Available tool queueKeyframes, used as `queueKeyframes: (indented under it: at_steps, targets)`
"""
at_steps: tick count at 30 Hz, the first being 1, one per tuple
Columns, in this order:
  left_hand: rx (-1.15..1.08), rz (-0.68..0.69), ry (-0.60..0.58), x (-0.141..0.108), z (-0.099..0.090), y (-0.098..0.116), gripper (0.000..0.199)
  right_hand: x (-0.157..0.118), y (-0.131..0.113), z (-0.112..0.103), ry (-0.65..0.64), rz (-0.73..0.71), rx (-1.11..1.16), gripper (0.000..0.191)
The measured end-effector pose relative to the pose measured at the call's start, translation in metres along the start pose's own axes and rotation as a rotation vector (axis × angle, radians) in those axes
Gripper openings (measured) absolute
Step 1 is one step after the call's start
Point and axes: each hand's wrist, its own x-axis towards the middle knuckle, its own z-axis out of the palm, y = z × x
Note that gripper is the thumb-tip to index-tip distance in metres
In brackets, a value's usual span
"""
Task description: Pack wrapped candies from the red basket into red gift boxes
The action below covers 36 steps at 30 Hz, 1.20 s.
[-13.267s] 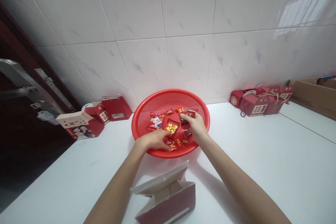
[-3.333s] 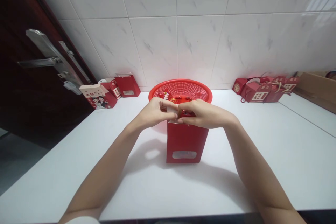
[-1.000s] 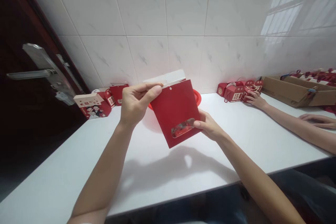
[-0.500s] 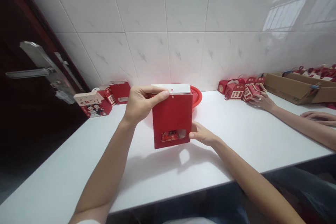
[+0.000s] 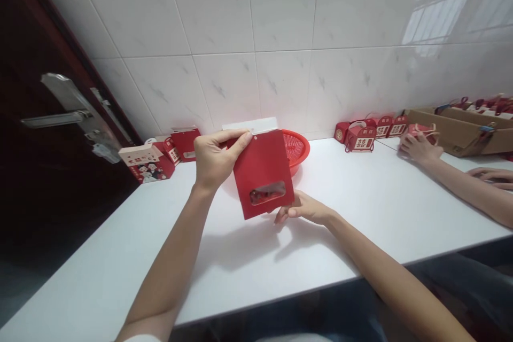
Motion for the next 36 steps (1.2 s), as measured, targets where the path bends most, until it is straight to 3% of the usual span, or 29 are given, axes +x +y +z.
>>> queueKeyframes:
  at_steps: [5,10,14,18,27,31,36]
  targets:
    - [0.025,0.001,-0.138,-0.003,0.0,-0.001,0.015,-0.002,0.001,0.0,0.016,0.066,-0.019,0.082]
    - [0.015,-0.003,-0.144,-0.003,-0.002,0.0,0.016,-0.003,0.001,0.0,0.041,0.032,-0.039,0.074]
    - [-0.059,-0.055,-0.156,0.001,0.003,-0.01,0.017,-0.002,0.007,-0.005,0.05,0.028,-0.025,0.077]
    - [-0.13,-0.088,-0.188,0.001,0.008,-0.018,0.017,0.0,0.011,-0.009,0.074,-0.021,-0.048,0.067]
    - [-0.193,-0.133,-0.182,0.001,0.009,-0.022,0.015,-0.001,0.005,0.004,0.104,-0.034,-0.085,0.066]
    - [-0.19,-0.197,-0.166,0.002,0.011,-0.025,0.03,-0.004,0.002,0.005,0.099,-0.057,-0.227,0.068]
    - [-0.151,-0.194,-0.242,-0.002,0.012,-0.029,0.056,-0.003,-0.007,0.008,0.245,-0.151,-0.242,0.077]
